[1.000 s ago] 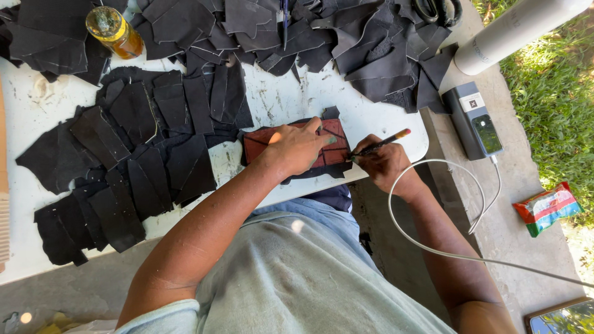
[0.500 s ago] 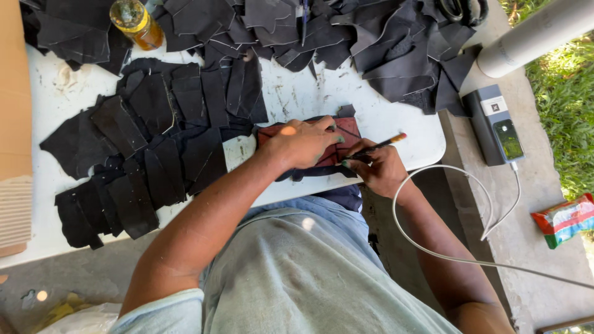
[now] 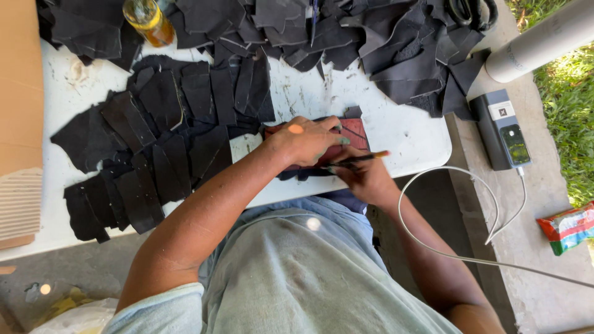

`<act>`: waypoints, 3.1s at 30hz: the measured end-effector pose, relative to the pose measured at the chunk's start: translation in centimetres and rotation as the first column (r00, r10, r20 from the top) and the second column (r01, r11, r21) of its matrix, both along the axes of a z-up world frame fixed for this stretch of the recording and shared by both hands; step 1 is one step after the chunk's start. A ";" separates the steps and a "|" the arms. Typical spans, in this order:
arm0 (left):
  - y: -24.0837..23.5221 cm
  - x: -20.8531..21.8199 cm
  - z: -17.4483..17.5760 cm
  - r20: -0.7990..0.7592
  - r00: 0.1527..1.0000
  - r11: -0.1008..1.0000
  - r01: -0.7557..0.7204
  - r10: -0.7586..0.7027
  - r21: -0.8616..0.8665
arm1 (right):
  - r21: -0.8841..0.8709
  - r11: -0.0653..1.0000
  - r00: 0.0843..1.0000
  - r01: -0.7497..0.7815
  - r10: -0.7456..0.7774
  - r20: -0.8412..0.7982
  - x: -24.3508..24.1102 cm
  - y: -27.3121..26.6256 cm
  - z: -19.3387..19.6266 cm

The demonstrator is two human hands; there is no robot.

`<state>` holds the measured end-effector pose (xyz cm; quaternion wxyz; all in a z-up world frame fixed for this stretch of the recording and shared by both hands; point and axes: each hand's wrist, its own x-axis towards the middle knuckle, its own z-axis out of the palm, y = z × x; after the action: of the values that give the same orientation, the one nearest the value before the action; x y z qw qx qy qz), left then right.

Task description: The person uses a pencil to mark lines on a red rectangular template placed on a white table. They then pick up black fabric strips, align them on the template, and mark them with the pencil. The person repeats this process, handling multiple fabric pieces and placing them into a cardboard box.

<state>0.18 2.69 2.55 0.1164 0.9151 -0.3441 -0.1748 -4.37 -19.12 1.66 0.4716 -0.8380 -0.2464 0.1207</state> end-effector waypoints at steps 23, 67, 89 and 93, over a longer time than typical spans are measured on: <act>1.9 0.8 0.1 -0.228 0.973 0.999 0.041 -0.038 0.009 | 0.201 0.980 0.994 -0.009 0.031 -0.106 0.0 1.1 -1.3; 2.7 1.3 1.6 -0.238 0.971 0.997 0.043 -0.025 0.071 | 0.127 0.984 0.992 -0.126 0.127 0.001 -1.2 6.2 -0.5; 2.9 1.3 1.1 -0.211 0.976 0.996 0.070 -0.057 0.054 | 0.289 0.956 0.996 -0.052 0.070 -0.053 -1.8 4.0 -3.1; 2.7 1.6 0.7 -0.190 0.979 0.995 0.080 -0.068 0.056 | 0.022 0.995 0.995 -0.093 0.092 0.042 -2.0 7.5 -2.4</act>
<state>1.74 5.42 3.29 0.1126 0.8843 -0.3598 -0.2754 -6.33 -11.66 -0.76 0.4702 -0.8224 -0.2961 0.1221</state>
